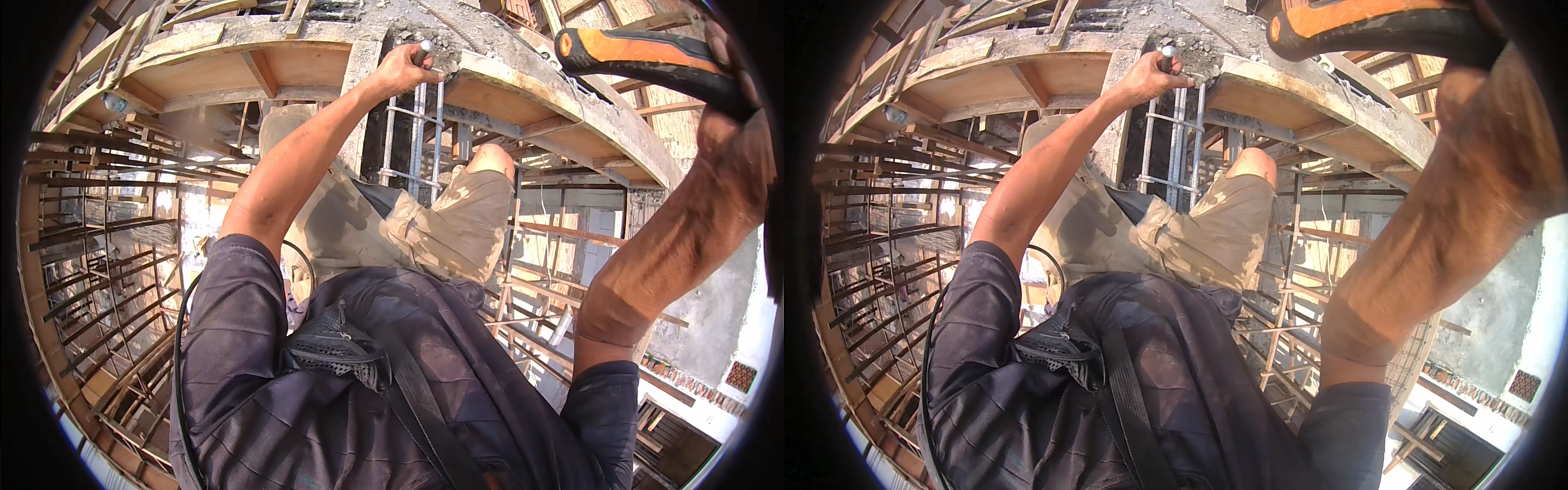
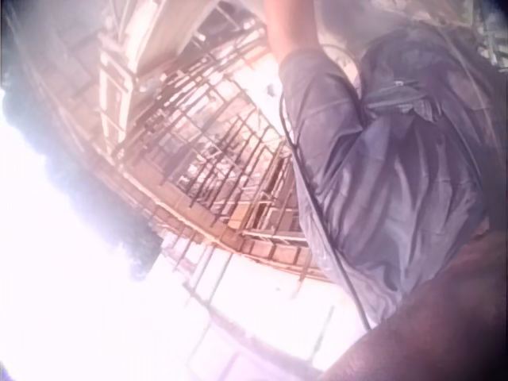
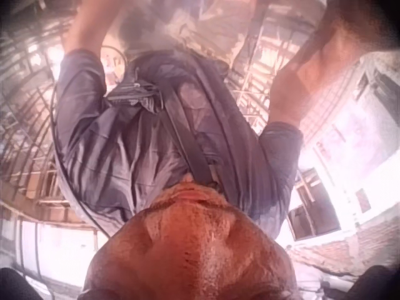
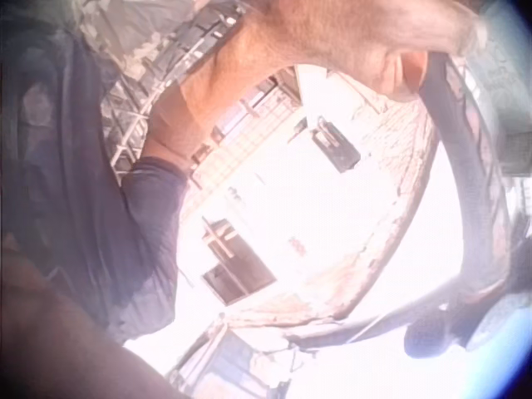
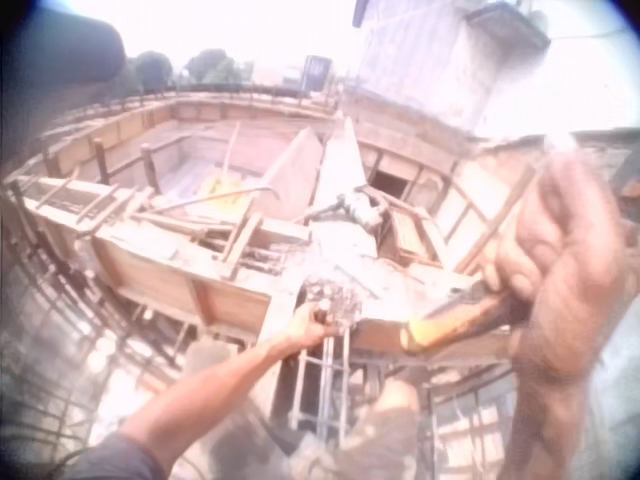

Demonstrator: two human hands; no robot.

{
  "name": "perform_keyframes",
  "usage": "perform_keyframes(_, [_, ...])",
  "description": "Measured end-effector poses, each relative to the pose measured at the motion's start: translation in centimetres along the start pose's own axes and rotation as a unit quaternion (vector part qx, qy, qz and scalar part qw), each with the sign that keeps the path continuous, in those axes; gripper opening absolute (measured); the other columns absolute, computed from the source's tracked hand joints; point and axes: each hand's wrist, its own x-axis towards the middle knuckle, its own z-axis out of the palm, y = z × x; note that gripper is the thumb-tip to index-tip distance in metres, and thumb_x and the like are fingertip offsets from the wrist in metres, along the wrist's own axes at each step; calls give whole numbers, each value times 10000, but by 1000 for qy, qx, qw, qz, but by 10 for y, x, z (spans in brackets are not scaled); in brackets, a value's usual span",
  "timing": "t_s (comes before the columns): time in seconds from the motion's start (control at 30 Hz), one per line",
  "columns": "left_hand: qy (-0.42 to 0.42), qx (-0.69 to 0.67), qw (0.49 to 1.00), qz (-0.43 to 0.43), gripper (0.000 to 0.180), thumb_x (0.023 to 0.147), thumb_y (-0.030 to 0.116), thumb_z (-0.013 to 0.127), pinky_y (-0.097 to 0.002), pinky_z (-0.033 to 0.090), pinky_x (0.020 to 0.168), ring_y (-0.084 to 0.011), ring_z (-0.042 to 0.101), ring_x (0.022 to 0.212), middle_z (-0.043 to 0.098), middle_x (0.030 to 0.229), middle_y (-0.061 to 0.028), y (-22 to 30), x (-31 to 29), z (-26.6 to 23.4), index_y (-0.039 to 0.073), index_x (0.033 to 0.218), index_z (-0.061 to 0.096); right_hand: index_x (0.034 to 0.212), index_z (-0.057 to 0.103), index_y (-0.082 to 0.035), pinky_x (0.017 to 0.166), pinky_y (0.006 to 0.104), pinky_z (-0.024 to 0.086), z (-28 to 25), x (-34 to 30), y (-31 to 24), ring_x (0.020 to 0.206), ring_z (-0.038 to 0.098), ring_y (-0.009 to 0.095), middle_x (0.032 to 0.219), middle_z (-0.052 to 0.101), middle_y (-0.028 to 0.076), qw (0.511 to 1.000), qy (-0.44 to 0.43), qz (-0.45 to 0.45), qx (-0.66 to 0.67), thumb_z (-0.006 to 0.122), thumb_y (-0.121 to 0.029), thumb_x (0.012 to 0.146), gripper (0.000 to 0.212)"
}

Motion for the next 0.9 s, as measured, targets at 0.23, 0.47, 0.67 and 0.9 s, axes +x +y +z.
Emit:
perform_keyframes(0.23, [74,69,987,124,480,717,280,857,-333,508,875,-163,641,947,702,1013,-70,-8,-15,-1,70,1101,661,633,541,-12,490,344,379,71,-180,0,498,449,112,534,484,-11,725,-316,604,95,660,-230,887,356])
perform_keyframes(0.47, [28,7,998,50,441,854,426,739,-323,453,677,-113,524,692,610,734,-15,36,-1,2,11,1000,706,714,542,-28,450,270,364,30,-192,-10,483,428,74,597,451,-23,773,-217,575,160,684,-189,915,295])
perform_keyframes(0.67, [65,-17,997,-31,516,929,461,645,-295,323,515,-55,362,571,436,570,73,55,-45,34,0,702,686,717,481,-99,378,245,306,-12,-245,-8,411,383,43,544,418,-54,653,-127,722,189,673,-197,942,311])
perform_keyframes(0.9, [43,76,996,-29,608,959,469,605,-334,240,476,-62,294,536,340,531,76,48,-14,2,61,526,479,698,451,-117,366,243,281,-33,-337,-21,398,355,48,539,411,-50,530,-37,825,193,672,-169,932,326])
